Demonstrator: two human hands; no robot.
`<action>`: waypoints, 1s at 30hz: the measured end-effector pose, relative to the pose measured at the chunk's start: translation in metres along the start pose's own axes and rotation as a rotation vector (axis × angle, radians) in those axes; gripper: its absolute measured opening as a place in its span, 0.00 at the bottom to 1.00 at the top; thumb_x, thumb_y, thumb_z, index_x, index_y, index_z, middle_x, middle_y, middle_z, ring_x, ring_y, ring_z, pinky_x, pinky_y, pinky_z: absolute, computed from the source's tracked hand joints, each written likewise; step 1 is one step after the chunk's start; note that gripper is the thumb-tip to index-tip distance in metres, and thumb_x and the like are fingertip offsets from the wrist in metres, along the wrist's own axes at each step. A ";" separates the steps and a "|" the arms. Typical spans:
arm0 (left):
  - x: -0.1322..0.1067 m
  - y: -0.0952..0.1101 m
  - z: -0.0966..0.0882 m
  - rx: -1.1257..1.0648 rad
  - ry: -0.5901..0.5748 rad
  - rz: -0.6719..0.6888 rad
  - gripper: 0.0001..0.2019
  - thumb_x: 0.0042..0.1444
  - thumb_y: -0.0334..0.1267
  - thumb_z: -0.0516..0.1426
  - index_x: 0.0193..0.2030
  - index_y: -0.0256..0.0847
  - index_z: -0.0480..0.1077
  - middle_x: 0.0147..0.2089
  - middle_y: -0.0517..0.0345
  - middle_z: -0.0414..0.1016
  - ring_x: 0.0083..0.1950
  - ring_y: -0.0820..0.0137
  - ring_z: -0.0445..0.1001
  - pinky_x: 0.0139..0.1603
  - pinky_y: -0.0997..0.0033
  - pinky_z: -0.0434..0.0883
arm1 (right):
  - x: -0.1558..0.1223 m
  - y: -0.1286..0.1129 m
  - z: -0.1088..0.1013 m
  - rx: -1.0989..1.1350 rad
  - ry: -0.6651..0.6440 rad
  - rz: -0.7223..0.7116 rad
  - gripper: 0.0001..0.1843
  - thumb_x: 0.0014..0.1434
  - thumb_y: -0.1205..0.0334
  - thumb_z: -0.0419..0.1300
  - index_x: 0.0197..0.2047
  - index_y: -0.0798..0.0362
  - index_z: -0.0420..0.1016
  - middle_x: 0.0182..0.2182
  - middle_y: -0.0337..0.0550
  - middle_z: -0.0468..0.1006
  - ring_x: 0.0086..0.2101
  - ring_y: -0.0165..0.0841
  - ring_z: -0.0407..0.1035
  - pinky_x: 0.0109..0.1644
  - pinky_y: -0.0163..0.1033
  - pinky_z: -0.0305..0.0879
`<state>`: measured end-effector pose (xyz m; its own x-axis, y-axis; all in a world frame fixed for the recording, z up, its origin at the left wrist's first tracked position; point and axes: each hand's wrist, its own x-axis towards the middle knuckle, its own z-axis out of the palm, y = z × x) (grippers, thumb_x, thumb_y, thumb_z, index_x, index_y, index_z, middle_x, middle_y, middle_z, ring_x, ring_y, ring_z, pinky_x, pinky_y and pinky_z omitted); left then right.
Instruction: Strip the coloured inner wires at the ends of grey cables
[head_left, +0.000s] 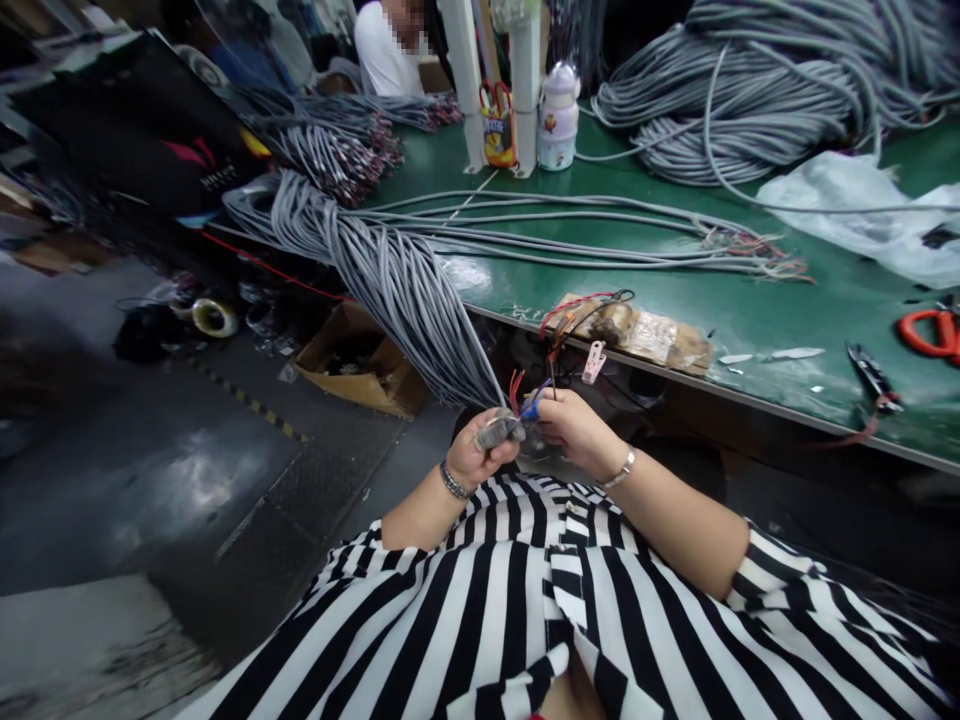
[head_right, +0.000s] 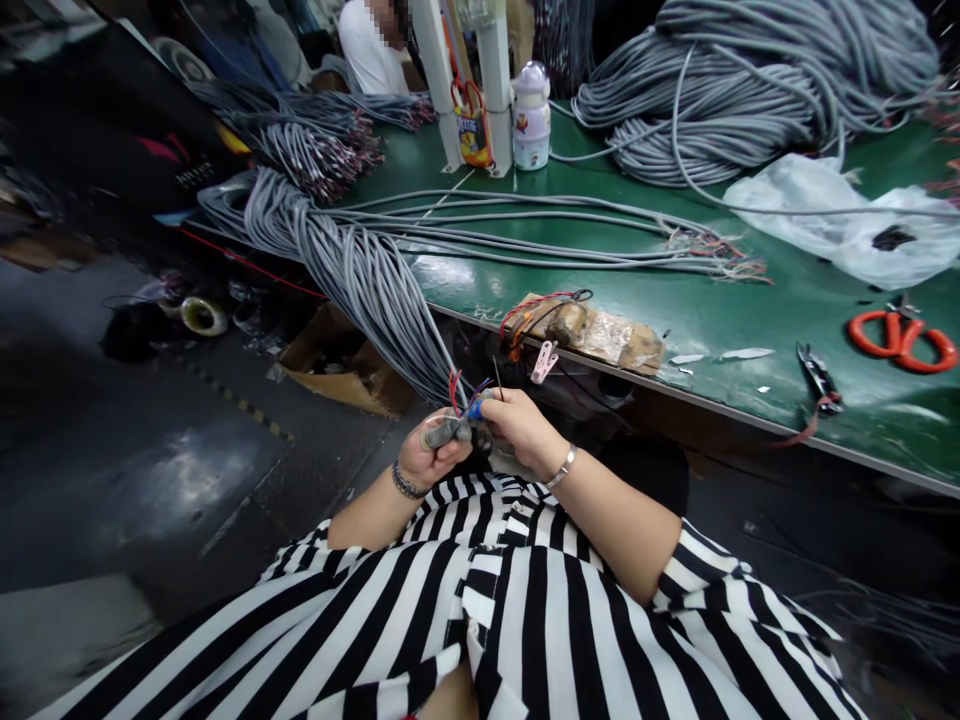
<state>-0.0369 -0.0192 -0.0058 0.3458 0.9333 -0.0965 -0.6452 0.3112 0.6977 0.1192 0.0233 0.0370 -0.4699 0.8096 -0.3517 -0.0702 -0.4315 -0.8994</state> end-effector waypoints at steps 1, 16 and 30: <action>0.001 0.001 0.000 -0.009 -0.003 -0.001 0.14 0.51 0.45 0.64 0.29 0.35 0.71 0.13 0.67 0.56 0.13 0.81 0.50 0.17 0.78 0.48 | 0.003 0.002 -0.002 -0.025 -0.001 0.037 0.09 0.42 0.60 0.59 0.21 0.51 0.60 0.14 0.29 0.58 0.15 0.21 0.42 0.19 0.32 0.35; 0.002 0.010 -0.004 -0.121 0.149 -0.022 0.15 0.60 0.41 0.56 0.26 0.35 0.72 0.14 0.70 0.44 0.09 0.84 0.43 0.17 0.79 0.50 | -0.026 -0.007 -0.005 -0.628 0.263 -0.760 0.15 0.60 0.56 0.60 0.49 0.50 0.74 0.33 0.44 0.76 0.30 0.34 0.67 0.35 0.40 0.65; 0.003 -0.002 -0.006 -0.030 0.086 0.028 0.16 0.52 0.47 0.64 0.28 0.35 0.69 0.13 0.69 0.54 0.10 0.82 0.48 0.13 0.81 0.50 | -0.024 -0.006 -0.002 -0.781 0.100 -0.894 0.10 0.63 0.59 0.55 0.31 0.51 0.72 0.26 0.41 0.69 0.28 0.32 0.63 0.33 0.38 0.61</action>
<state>-0.0389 -0.0158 -0.0117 0.2689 0.9531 -0.1389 -0.6745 0.2893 0.6792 0.1327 0.0070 0.0503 -0.4539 0.7424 0.4928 0.2333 0.6327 -0.7384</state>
